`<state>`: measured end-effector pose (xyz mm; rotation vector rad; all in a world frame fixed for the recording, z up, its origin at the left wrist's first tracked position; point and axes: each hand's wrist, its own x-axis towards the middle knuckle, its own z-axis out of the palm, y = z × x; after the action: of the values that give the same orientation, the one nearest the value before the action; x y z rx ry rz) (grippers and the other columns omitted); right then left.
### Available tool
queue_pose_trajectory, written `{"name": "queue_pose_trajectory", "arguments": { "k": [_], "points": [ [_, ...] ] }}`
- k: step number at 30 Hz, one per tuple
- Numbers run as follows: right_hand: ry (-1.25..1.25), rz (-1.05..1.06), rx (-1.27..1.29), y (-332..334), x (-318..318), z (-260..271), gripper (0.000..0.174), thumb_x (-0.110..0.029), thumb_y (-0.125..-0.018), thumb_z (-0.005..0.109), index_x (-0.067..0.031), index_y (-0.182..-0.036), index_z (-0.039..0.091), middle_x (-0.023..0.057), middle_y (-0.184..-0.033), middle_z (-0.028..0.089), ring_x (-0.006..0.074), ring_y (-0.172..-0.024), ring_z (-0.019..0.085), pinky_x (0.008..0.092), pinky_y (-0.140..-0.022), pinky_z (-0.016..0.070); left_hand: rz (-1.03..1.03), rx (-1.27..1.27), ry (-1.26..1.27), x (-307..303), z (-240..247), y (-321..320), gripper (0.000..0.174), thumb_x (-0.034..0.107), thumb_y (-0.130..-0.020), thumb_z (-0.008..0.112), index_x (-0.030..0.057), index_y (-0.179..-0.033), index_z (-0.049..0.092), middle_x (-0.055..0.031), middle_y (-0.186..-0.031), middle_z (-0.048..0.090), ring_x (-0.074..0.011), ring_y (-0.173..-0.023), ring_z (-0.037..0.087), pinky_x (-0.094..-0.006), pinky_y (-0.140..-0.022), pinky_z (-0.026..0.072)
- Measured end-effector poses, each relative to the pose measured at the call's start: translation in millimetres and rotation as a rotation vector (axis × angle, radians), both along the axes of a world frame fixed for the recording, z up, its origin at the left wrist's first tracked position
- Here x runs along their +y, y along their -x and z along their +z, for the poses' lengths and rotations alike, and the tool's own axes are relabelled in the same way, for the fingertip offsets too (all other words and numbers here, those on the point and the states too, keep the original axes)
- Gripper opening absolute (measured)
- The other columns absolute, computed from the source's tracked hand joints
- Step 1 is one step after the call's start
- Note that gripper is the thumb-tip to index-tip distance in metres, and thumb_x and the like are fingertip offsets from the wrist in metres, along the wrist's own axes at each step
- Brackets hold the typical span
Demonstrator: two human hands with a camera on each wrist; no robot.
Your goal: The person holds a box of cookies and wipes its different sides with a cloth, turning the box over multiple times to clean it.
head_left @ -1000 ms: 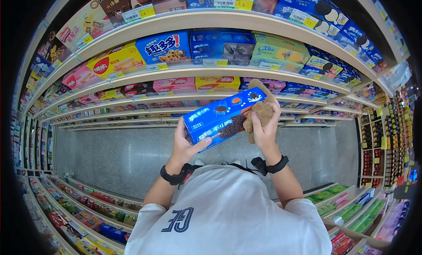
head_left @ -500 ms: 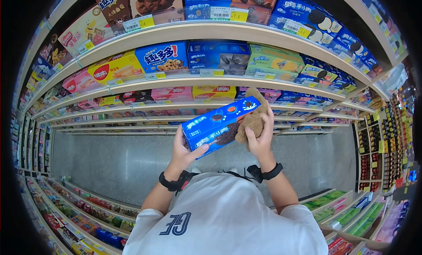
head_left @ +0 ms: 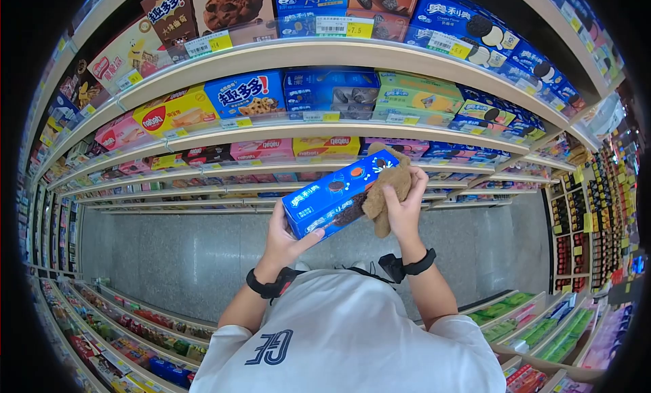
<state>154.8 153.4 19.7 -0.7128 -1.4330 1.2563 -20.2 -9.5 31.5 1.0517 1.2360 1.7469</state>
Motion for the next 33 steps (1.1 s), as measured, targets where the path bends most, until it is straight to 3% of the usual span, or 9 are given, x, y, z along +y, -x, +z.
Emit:
{"name": "queue_pose_trajectory", "arguments": {
  "k": [2, 6, 9, 14, 18, 20, 24, 26, 33],
  "points": [
    [-0.22, -0.026, -0.174, -0.5, -1.3, -1.8, 0.059, -0.006, -0.079, 0.065, -0.0054, -0.125, 0.029, 0.0139, -0.122, 0.041, 0.0208, -0.117, 0.042, 0.0354, -0.1, 0.0345, 0.019, -0.015, 0.006, 0.1, 0.2, 0.2, 0.072, 0.004, -0.069, 0.077, 0.0, -0.128, 0.036, -0.0133, -0.119, 0.051, -0.0198, -0.111, 0.053, -0.0344, -0.095, 0.0434],
    [-0.218, 0.031, -0.14, -2.3, 4.6, 4.4, 0.061, -0.004, -0.078, 0.066, -0.0064, -0.126, 0.028, 0.0144, -0.122, 0.041, 0.0211, -0.116, 0.042, 0.0358, -0.1, 0.0351, 0.018, -0.002, 0.025, 0.3, -0.2, 0.8, 0.072, 0.004, -0.068, 0.077, 0.0, -0.127, 0.036, -0.0133, -0.119, 0.051, -0.0198, -0.111, 0.053, -0.0346, -0.095, 0.0431],
    [0.057, -0.015, 0.041, -3.0, 5.8, 3.0, 0.067, -0.007, -0.073, 0.073, -0.0043, -0.123, 0.029, 0.0153, -0.12, 0.041, 0.023, -0.116, 0.042, 0.0361, -0.097, 0.0371, 0.011, -0.016, 0.007, 1.0, 0.0, 0.9, 0.072, 0.004, -0.069, 0.077, 0.0002, -0.127, 0.036, -0.0134, -0.12, 0.051, -0.02, -0.111, 0.053, -0.0346, -0.095, 0.0432],
    [-0.286, -0.007, -0.185, -5.7, 2.7, 2.1, 0.063, -0.004, -0.076, 0.069, -0.008, -0.123, 0.026, 0.0139, -0.12, 0.042, 0.0212, -0.111, 0.046, 0.0339, -0.097, 0.0377, 0.009, -0.036, 0.009, 2.5, 1.1, 0.3, 0.071, 0.004, -0.069, 0.077, 0.0004, -0.127, 0.036, -0.0134, -0.119, 0.051, -0.02, -0.111, 0.053, -0.0346, -0.096, 0.0431],
    [-0.295, -0.021, -0.217, -5.2, 7.0, 6.2, 0.062, -0.005, -0.077, 0.069, -0.0079, -0.122, 0.027, 0.0133, -0.118, 0.042, 0.0209, -0.109, 0.047, 0.0335, -0.095, 0.0388, 0.007, -0.037, 0.005, 3.8, 1.8, -1.4, 0.07, 0.003, -0.069, 0.077, 0.0006, -0.126, 0.036, -0.0132, -0.119, 0.051, -0.0196, -0.111, 0.053, -0.0345, -0.095, 0.0432],
    [0.046, -0.027, -0.006, -2.8, 8.6, 8.3, 0.067, -0.008, -0.072, 0.074, -0.0056, -0.12, 0.028, 0.0135, -0.115, 0.042, 0.0222, -0.109, 0.045, 0.0356, -0.094, 0.038, 0.004, -0.021, -0.007, 5.2, 2.0, -2.4, 0.069, 0.003, -0.069, 0.076, 0.0008, -0.125, 0.036, -0.0129, -0.119, 0.051, -0.0194, -0.111, 0.053, -0.0344, -0.095, 0.0434],
    [0.006, -0.004, -0.025, -7.7, 7.5, 6.4, 0.067, -0.008, -0.072, 0.075, -0.0054, -0.12, 0.028, 0.0129, -0.114, 0.042, 0.022, -0.109, 0.045, 0.0357, -0.095, 0.0373, 0.0, -0.013, -0.007, 6.1, 0.9, -0.9, 0.069, 0.003, -0.069, 0.077, 0.001, -0.125, 0.037, -0.0128, -0.119, 0.051, -0.019, -0.11, 0.053, -0.0342, -0.095, 0.0432],
    [-0.158, 0.02, -0.128, -10.1, 7.4, 5.1, 0.062, -0.003, -0.077, 0.069, -0.008, -0.122, 0.027, 0.0126, -0.117, 0.042, 0.0214, -0.111, 0.046, 0.0348, -0.094, 0.039, 0.0, -0.028, -0.004, 5.3, 1.9, -1.5, 0.069, 0.003, -0.069, 0.077, 0.0009, -0.125, 0.037, -0.0127, -0.119, 0.051, -0.0189, -0.111, 0.053, -0.034, -0.095, 0.0431],
    [-0.108, 0.006, -0.105, -9.4, 10.1, -2.2, 0.063, -0.008, -0.072, 0.075, -0.0044, -0.116, 0.03, 0.0126, -0.112, 0.042, 0.0216, -0.108, 0.045, 0.0355, -0.095, 0.0371, -0.003, -0.01, -0.006, 6.2, 2.0, -0.3, 0.07, 0.002, -0.068, 0.077, 0.0005, -0.125, 0.036, -0.0128, -0.119, 0.051, -0.0191, -0.111, 0.053, -0.034, -0.095, 0.0435]
  ]
}}
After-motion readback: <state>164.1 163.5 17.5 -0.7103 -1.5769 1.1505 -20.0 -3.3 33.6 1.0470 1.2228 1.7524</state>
